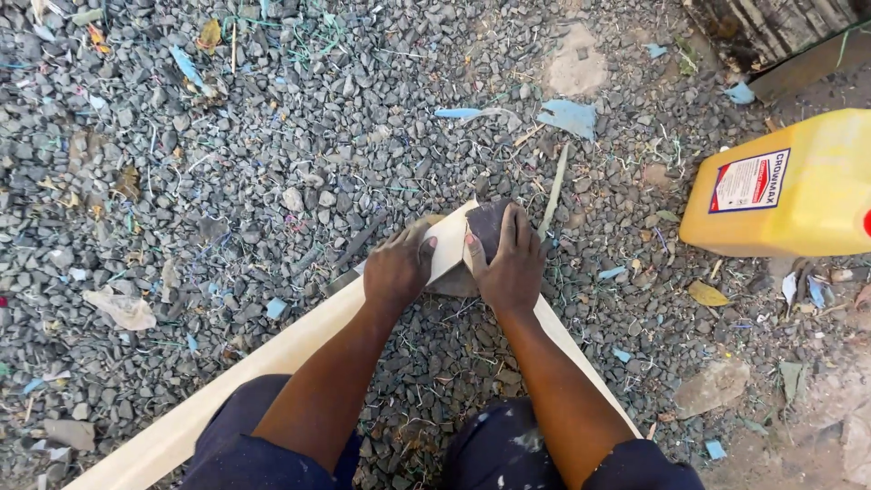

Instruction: Sanding the joints and edges of a wooden frame using sandpaper to smooth the surface.

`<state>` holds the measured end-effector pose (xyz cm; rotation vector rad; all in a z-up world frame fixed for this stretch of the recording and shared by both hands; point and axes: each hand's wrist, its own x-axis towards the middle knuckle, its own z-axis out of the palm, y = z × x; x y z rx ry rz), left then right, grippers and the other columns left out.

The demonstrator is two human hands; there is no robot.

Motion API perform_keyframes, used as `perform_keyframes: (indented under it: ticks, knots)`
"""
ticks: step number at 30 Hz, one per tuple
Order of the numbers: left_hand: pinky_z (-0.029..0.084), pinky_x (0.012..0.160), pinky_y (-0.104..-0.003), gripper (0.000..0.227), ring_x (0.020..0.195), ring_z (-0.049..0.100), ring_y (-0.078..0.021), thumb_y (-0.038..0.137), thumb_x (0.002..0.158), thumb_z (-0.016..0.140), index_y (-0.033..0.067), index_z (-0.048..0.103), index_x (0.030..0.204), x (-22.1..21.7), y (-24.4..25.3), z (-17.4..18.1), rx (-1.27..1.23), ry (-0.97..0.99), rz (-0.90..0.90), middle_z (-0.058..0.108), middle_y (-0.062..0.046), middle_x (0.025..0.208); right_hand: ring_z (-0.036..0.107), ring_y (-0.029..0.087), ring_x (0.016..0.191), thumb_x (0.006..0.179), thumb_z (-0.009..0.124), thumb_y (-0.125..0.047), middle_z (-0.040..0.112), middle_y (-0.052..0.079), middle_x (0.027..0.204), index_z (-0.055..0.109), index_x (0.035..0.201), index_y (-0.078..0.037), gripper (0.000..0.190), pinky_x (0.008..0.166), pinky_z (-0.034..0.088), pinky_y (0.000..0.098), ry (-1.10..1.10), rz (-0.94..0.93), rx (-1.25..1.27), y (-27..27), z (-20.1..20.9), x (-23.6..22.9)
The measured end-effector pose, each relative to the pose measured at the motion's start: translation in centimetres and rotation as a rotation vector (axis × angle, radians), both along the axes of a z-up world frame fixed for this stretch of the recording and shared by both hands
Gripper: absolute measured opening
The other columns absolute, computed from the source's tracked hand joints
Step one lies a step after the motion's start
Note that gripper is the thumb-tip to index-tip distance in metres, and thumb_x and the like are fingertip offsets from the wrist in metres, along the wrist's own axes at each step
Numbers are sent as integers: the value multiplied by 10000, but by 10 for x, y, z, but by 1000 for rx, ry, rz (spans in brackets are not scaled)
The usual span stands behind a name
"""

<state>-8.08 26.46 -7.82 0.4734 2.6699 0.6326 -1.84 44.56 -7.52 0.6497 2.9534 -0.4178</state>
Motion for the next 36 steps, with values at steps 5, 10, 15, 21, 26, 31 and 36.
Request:
perform_keyframes:
  ticks: [5, 10, 15, 21, 26, 31, 36]
  knots:
    - [540, 987, -499, 429, 1169, 691, -349, 409, 1079, 434, 167, 650, 1360, -2, 0, 6, -16, -59, -24, 738, -131, 1208, 491, 388, 1339, 1046, 436, -628, 371, 210, 1570, 304, 1603, -67, 802, 1064, 448, 565, -52, -12, -20, 0, 2, 1]
    - [558, 966, -506, 374, 1175, 687, -323, 375, 1034, 489, 266, 666, 1345, -32, 28, -15, 10, -131, -109, 734, -75, 1209, 510, 371, 1326, 1019, 418, -674, 390, 188, 1562, 314, 1602, -87, 834, 1067, 453, 546, -84, -18, 23, 1, -6, 1]
    - [493, 1057, -564, 430, 1246, 642, -392, 304, 1023, 432, 253, 629, 1401, -52, 63, -37, 350, -468, -65, 711, -116, 1301, 530, 362, 1313, 1021, 478, -606, 429, 187, 1533, 316, 1609, -96, 796, 1061, 462, 536, -77, -13, 29, -1, 1, 6]
    - [474, 1083, -538, 464, 1261, 619, -404, 228, 983, 446, 289, 658, 1392, -56, 63, -21, 392, -611, 62, 717, -110, 1290, 575, 368, 1271, 948, 546, -685, 476, 197, 1500, 371, 1584, -81, 894, 1020, 500, 530, -24, -6, 18, 0, 1, 4]
    - [490, 1065, -509, 436, 1255, 631, -382, 275, 981, 541, 300, 658, 1400, -53, 55, -25, 385, -619, 101, 713, -94, 1303, 601, 355, 1236, 943, 517, -721, 503, 186, 1477, 393, 1571, -88, 900, 973, 534, 517, -27, 7, 65, 1, 0, 3]
    - [485, 1078, -511, 466, 1271, 618, -394, 301, 980, 577, 303, 619, 1444, -58, 53, -21, 344, -691, 88, 702, -111, 1331, 614, 370, 1212, 960, 526, -660, 522, 202, 1463, 422, 1550, -63, 846, 934, 544, 518, -18, 6, 61, -1, 6, 0]
    - [476, 1082, -532, 440, 1274, 612, -410, 271, 969, 571, 298, 655, 1400, -58, 57, -14, 387, -722, 104, 713, -152, 1292, 614, 347, 1212, 966, 531, -631, 532, 185, 1465, 433, 1553, -81, 811, 928, 539, 494, -21, -24, 38, -3, 10, 1]
